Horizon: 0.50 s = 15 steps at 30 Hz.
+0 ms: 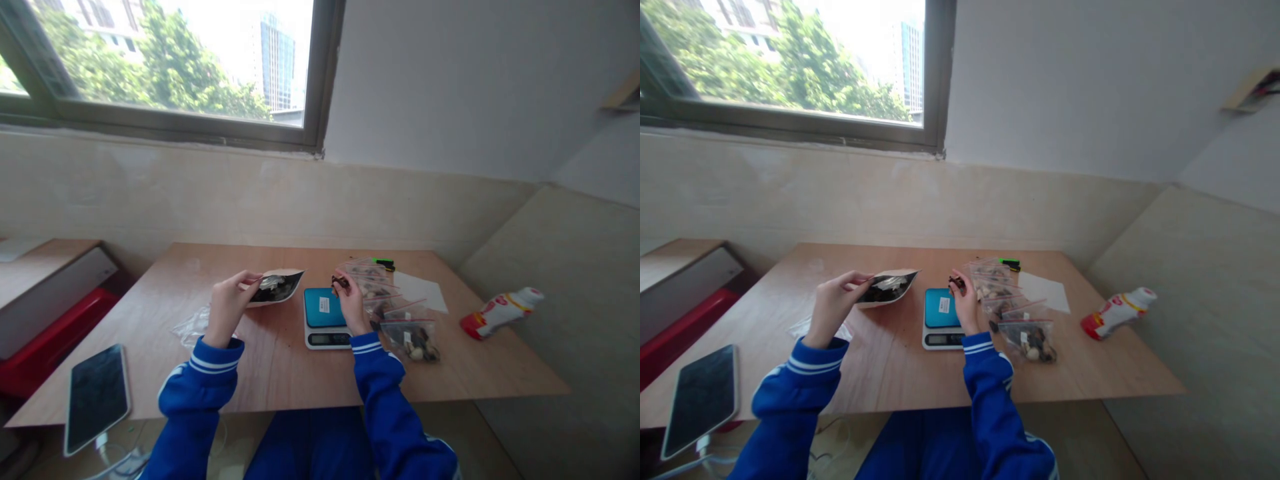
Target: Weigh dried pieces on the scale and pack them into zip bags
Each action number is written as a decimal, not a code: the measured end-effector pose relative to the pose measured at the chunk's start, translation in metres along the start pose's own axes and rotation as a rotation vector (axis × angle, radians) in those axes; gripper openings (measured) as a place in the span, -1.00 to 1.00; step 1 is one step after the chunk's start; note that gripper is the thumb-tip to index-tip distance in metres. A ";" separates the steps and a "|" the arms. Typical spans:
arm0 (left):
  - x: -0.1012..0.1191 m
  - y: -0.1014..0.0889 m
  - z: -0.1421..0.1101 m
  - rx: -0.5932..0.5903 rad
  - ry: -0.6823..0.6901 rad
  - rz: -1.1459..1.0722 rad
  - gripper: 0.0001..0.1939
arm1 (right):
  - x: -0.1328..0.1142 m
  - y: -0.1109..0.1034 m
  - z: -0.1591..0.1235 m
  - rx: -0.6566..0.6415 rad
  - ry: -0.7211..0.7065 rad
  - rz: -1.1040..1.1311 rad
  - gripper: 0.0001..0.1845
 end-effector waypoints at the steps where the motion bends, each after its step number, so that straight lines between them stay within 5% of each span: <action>1: 0.000 0.000 0.000 -0.003 -0.003 -0.003 -0.82 | 0.012 -0.003 0.001 -0.057 -0.052 -0.110 -0.54; 8: 0.001 0.000 0.000 -0.016 -0.010 -0.009 -0.81 | 0.044 -0.006 -0.006 -0.361 -0.246 -0.355 -0.64; 15: 0.002 0.001 -0.002 -0.044 -0.025 0.015 -0.79 | 0.041 -0.018 -0.012 -0.437 -0.298 -0.495 -0.49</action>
Point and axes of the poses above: each hand's wrist, its own z-axis towards the middle knuckle, its own y-axis out of the palm, x = y × z, the point moved 2 cm from there along z, towards the middle knuckle, and after that the axes turned 13 degrees about x, right-handed, at the moved point
